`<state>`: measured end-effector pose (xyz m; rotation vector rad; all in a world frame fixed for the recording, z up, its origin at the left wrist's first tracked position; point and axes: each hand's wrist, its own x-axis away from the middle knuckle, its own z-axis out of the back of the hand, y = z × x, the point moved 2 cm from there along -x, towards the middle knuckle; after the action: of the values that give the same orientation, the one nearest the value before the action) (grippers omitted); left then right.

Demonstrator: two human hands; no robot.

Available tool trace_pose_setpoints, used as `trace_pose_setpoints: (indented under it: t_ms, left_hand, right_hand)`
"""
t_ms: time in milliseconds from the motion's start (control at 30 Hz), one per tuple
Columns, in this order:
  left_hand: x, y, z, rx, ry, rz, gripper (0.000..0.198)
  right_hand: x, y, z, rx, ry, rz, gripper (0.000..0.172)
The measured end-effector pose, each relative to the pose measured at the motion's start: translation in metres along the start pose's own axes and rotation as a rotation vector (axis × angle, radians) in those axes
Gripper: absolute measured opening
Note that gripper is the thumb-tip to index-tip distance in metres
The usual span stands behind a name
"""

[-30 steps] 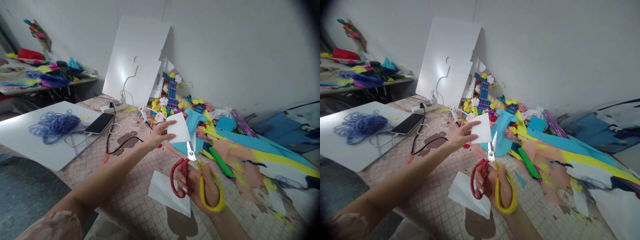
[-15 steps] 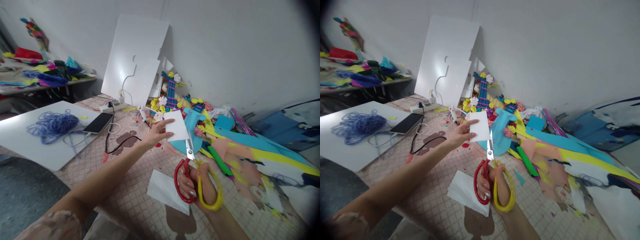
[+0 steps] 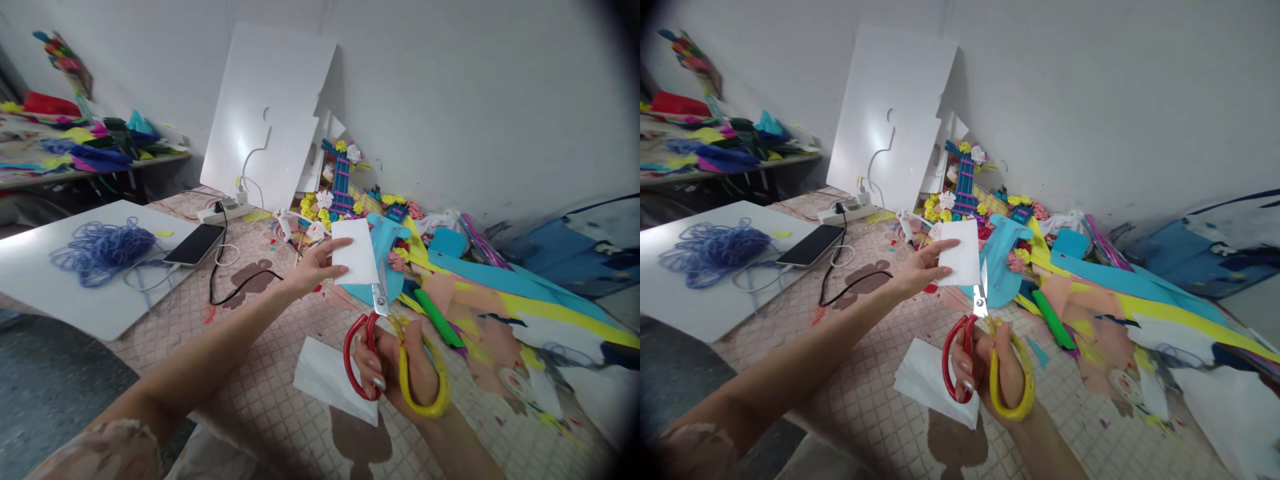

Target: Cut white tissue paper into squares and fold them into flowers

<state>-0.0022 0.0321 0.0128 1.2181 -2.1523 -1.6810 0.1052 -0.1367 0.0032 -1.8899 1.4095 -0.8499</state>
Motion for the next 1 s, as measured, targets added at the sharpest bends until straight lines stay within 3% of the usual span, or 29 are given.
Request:
trace_pose_setpoints:
  t_ms: [433, 667, 1000]
  left_hand:
    - [-0.0025, -0.0048, 0.0013, 0.023, -0.037, -0.004, 0.061]
    - [-0.004, -0.0078, 0.0048, -0.006, -0.041, -0.011, 0.062]
    - [-0.0002, -0.005, -0.0021, 0.02, -0.075, 0.006, 0.063]
  right_hand:
    - [0.0012, 0.0026, 0.002, -0.09, -0.016, -0.005, 0.07]
    - [-0.001, 0.0076, 0.008, -0.119, -0.05, 0.042, 0.062]
    - [0.0015, 0.0015, 0.0005, -0.032, -0.011, -0.018, 0.073]
